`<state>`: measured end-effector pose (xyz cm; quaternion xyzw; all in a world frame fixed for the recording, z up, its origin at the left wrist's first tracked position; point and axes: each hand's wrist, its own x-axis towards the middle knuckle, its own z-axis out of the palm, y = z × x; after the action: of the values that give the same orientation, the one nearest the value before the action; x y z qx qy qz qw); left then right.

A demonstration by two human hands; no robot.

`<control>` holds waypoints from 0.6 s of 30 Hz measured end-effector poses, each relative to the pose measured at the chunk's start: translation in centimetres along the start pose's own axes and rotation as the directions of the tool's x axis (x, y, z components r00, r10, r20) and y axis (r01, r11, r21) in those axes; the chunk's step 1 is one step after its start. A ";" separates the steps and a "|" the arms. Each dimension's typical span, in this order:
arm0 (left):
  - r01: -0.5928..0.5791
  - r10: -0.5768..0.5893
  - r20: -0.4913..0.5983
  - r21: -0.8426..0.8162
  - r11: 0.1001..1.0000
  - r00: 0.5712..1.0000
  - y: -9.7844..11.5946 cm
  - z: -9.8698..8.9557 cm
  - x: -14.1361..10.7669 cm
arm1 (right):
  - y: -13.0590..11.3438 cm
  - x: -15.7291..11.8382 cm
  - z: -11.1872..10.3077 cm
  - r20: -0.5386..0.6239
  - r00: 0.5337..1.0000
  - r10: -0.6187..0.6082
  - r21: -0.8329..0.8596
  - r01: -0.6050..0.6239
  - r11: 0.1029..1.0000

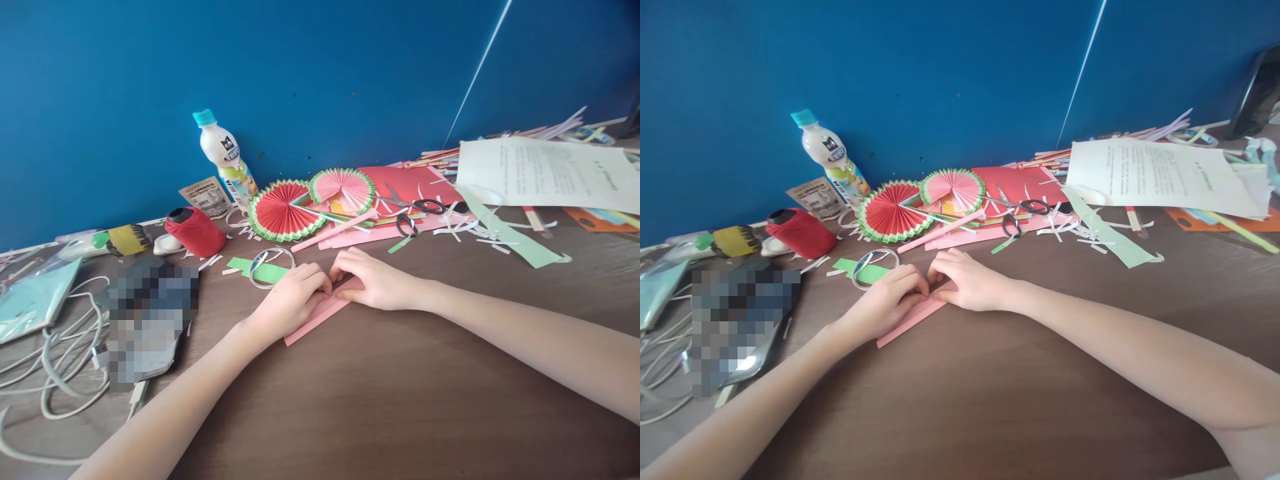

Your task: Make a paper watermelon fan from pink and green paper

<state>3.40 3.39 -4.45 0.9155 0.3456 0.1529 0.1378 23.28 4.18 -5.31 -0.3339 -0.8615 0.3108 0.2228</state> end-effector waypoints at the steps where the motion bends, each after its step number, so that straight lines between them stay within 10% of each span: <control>1: -0.001 0.001 -0.001 0.002 1.000 1.000 0.0 0.0 0.0 | 0.0 0.0 0.0 -0.001 1.000 0.000 -0.001 0.000 1.000; 18: -0.018 0.012 0.059 0.097 0.995 0.998 -0.4 0.0 -0.2 | -0.1 0.1 0.1 0.003 1.000 0.011 -0.002 -0.011 1.000</control>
<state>3.00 3.56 -4.60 0.9278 0.3416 0.1103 0.1018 23.17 4.17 -5.28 -0.3385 -0.8604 0.3116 0.2192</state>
